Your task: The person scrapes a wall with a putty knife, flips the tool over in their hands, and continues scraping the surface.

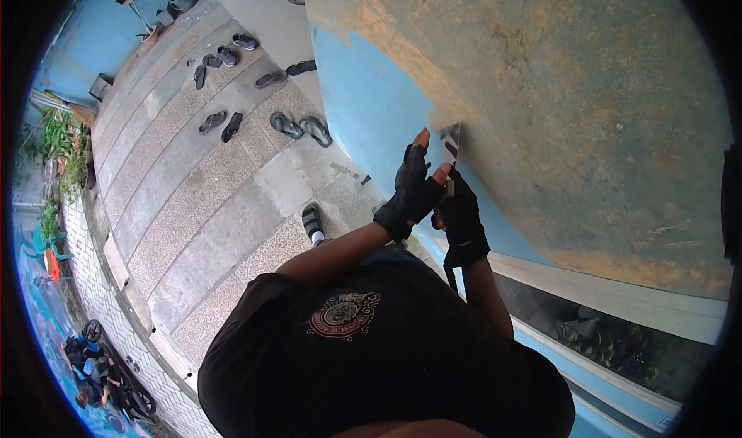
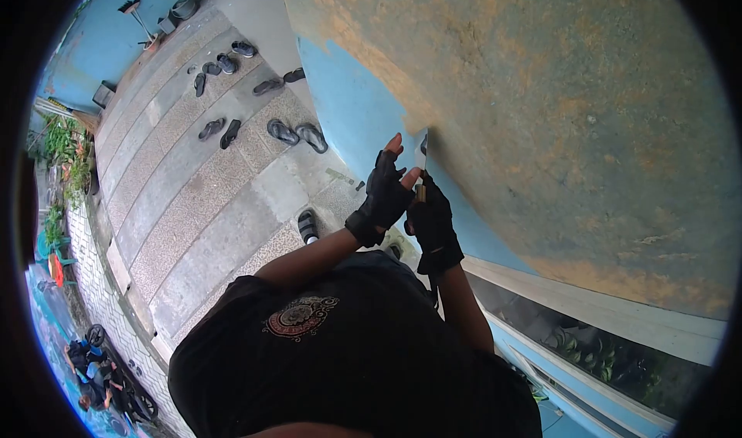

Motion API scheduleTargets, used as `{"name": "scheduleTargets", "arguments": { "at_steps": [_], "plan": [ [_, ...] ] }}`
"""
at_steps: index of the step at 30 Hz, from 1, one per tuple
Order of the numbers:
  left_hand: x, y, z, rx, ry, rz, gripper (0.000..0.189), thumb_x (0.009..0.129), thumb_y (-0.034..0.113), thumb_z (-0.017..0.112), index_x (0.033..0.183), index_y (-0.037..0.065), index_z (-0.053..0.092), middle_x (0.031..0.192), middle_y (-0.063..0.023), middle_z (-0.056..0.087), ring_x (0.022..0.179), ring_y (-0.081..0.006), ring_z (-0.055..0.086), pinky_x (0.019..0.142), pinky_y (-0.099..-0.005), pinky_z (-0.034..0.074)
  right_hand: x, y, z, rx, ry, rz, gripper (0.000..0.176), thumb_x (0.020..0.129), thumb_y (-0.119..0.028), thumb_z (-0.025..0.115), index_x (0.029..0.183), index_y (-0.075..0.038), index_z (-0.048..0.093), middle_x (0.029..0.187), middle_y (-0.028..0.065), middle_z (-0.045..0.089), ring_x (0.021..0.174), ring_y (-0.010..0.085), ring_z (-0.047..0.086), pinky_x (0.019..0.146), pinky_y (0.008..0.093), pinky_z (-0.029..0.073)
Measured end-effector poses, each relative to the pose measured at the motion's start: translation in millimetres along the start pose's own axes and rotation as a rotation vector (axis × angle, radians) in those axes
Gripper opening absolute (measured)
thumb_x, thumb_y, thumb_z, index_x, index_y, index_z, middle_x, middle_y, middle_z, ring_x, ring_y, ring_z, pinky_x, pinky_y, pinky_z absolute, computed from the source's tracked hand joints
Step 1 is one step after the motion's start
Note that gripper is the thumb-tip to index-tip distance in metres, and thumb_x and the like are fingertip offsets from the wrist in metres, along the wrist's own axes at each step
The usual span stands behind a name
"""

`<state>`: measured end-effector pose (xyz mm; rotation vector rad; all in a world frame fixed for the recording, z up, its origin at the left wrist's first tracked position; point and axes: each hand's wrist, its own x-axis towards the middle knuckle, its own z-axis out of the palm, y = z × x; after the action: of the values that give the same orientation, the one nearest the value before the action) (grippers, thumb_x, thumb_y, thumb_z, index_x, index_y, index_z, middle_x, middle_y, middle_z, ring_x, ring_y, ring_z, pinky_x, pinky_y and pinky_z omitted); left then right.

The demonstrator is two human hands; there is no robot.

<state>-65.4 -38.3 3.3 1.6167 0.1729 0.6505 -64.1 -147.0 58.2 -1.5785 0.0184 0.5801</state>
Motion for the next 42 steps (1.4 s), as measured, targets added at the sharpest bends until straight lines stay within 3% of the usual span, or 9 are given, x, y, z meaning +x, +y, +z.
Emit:
{"name": "scheduleTargets", "arguments": {
  "at_steps": [1,5,14,16,25,29,32,40,42],
  "plan": [
    [0,-13,-10,0.119,-0.168,0.138,0.074,0.09,0.021,0.061,0.151,0.005,0.023,0.156,-0.02,0.026,0.126,-0.035,0.052,0.095,-0.042,0.049,-3,-2,2,-0.003,0.015,0.035,0.045,0.092,-0.008,0.057,0.136,-0.006,0.05,0.069,0.0005,0.054,0.047,0.0086,0.049,0.043,0.0257,0.039],
    [7,16,-17,0.047,-0.354,0.08,0.082,0.087,0.019,0.065,0.15,-0.004,0.019,0.157,-0.0271,0.015,0.134,-0.0412,0.04,0.102,-0.0399,0.043,25,29,-9,-0.364,0.0,-0.134,0.047,0.094,-0.013,0.055,0.14,-0.006,0.047,0.071,-0.0001,0.055,0.052,0.0082,0.051,0.046,0.0255,0.041],
    [22,11,-18,0.122,-0.421,0.047,0.081,0.085,0.01,0.065,0.15,-0.004,0.018,0.154,-0.0296,0.022,0.129,-0.0436,0.045,0.098,-0.0411,0.046,28,23,6,-0.229,0.084,-0.238,0.05,0.102,-0.048,0.041,0.124,-0.005,0.056,0.068,-0.0027,0.058,0.047,0.0082,0.051,0.041,0.0246,0.038],
    [26,5,-20,0.118,-0.375,0.115,0.079,0.085,0.009,0.064,0.149,-0.005,0.02,0.153,-0.0301,0.023,0.128,-0.0436,0.046,0.098,-0.041,0.047,23,10,9,-0.25,0.042,-0.035,0.058,0.102,-0.052,0.037,0.13,-0.005,0.054,0.076,-0.0007,0.063,0.054,0.0098,0.056,0.047,0.0259,0.042],
    [27,-8,-16,0.112,-0.275,0.243,0.072,0.086,0.007,0.063,0.147,-0.005,0.026,0.15,-0.0305,0.03,0.124,-0.0425,0.05,0.095,-0.0412,0.048,23,5,32,-0.456,0.229,-0.212,0.038,0.103,-0.031,0.043,0.125,-0.004,0.058,0.099,0.0126,0.069,0.094,0.0221,0.066,0.079,0.034,0.05],
    [26,-1,-28,0.079,-0.484,0.166,0.07,0.086,0.007,0.064,0.145,-0.004,0.03,0.143,-0.0302,0.041,0.111,-0.0426,0.057,0.087,-0.043,0.05,21,22,28,-0.428,0.262,-0.269,0.039,0.103,-0.033,0.042,0.123,-0.004,0.059,0.095,0.0123,0.069,0.09,0.0235,0.066,0.077,0.0346,0.05],
    [32,-7,-28,0.026,-0.266,0.308,0.068,0.085,0.007,0.066,0.143,-0.004,0.034,0.135,-0.0306,0.047,0.105,-0.0435,0.059,0.083,-0.0437,0.051,22,13,35,-0.373,0.247,-0.097,0.039,0.103,-0.033,0.042,0.123,-0.003,0.058,0.095,0.0122,0.068,0.088,0.0242,0.065,0.076,0.0347,0.05],
    [39,-7,-36,0.039,-0.342,0.366,0.07,0.083,0.008,0.068,0.144,-0.002,0.035,0.138,-0.0291,0.046,0.106,-0.0427,0.059,0.085,-0.0417,0.052,37,33,30,-0.273,0.229,-0.232,0.037,0.103,-0.032,0.044,0.119,-0.003,0.059,0.096,0.0125,0.067,0.089,0.0194,0.064,0.073,0.0319,0.049],
    [46,-12,-45,0.148,-0.396,0.26,0.071,0.084,0.011,0.069,0.145,-0.001,0.035,0.139,-0.0286,0.046,0.108,-0.0411,0.06,0.084,-0.0418,0.052,42,38,36,-0.595,0.265,-0.32,0.032,0.102,-0.026,0.048,0.121,-0.002,0.058,0.097,0.0113,0.066,0.088,0.0184,0.063,0.073,0.0326,0.05]
  ]
}}
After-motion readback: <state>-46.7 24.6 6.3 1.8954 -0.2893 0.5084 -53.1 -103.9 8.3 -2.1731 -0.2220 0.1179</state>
